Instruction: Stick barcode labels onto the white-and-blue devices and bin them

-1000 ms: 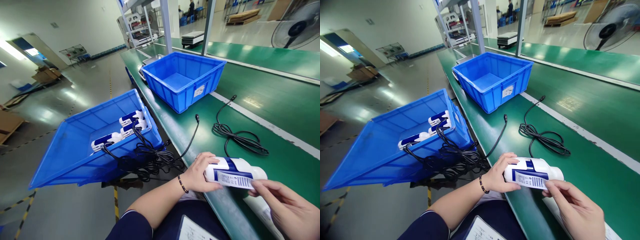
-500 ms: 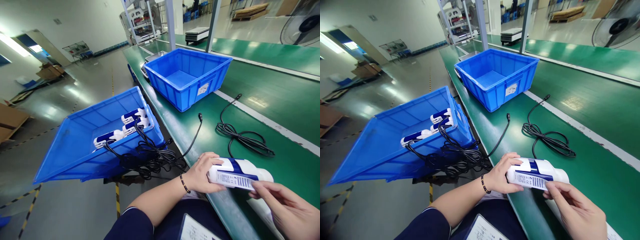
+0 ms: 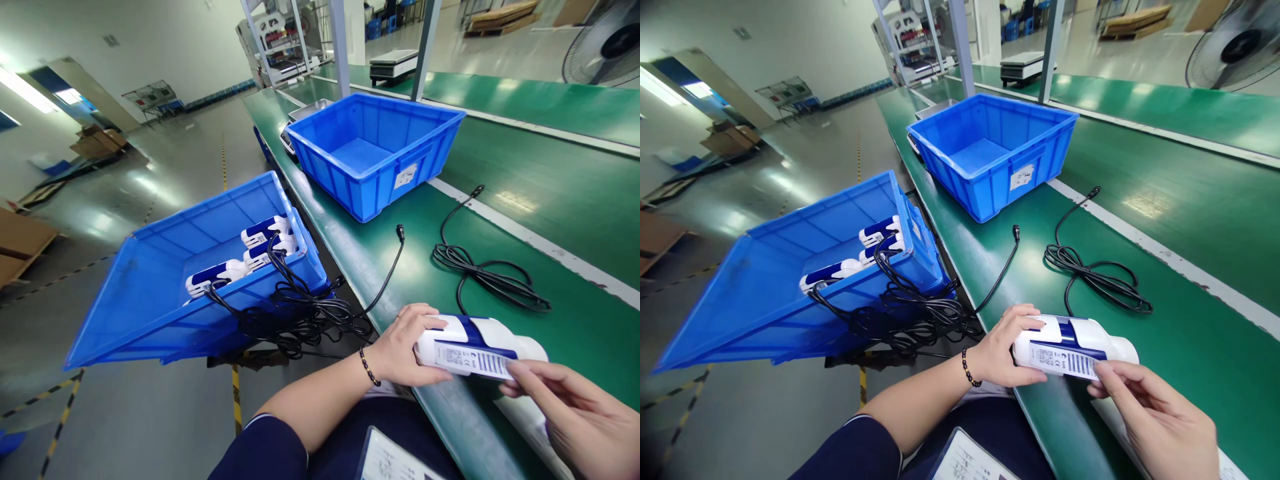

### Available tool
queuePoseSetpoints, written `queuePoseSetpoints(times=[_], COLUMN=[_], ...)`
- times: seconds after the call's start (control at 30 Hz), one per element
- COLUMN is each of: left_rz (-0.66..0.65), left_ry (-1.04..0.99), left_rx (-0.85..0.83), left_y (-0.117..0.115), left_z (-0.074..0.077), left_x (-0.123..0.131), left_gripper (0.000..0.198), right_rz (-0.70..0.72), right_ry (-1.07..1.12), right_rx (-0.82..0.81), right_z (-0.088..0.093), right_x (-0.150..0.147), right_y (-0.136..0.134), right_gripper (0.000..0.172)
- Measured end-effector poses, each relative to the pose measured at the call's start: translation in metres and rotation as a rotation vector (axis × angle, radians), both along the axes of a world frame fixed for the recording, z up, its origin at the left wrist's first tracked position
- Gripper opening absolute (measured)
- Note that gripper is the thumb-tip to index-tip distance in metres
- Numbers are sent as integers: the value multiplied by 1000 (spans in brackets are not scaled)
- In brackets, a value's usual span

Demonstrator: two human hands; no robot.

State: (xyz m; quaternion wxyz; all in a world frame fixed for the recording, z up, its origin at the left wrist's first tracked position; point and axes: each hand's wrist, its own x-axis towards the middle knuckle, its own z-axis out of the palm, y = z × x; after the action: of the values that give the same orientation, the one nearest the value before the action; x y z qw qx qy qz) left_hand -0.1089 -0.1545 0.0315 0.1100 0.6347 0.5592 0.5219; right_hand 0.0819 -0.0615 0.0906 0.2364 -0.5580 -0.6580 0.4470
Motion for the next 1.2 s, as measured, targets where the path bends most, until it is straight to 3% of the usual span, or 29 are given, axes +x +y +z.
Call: queuePoseSetpoints(times=[0.47,0.83,1.03,1.2], left_rz=[-31,-21,28,74], left_ry=[-32,-45,-136,-146], left_rx=[-31,-5,-57,-82], left_y=[-1,-2,-6,-4], left_z=[-1,3,10,11], left_x=[0,0,5,7], left_gripper=[73,73,42,33], right_rz=[3,-84,-32,0], right_ry=[16,23,11,-3], right_rx=[-7,-10,-10,-56], right_z=[-3,15,8,8], right_x=[2,-11,-7,-5], right_y=[1,-13,-3,0], right_gripper=[36,36,39,41])
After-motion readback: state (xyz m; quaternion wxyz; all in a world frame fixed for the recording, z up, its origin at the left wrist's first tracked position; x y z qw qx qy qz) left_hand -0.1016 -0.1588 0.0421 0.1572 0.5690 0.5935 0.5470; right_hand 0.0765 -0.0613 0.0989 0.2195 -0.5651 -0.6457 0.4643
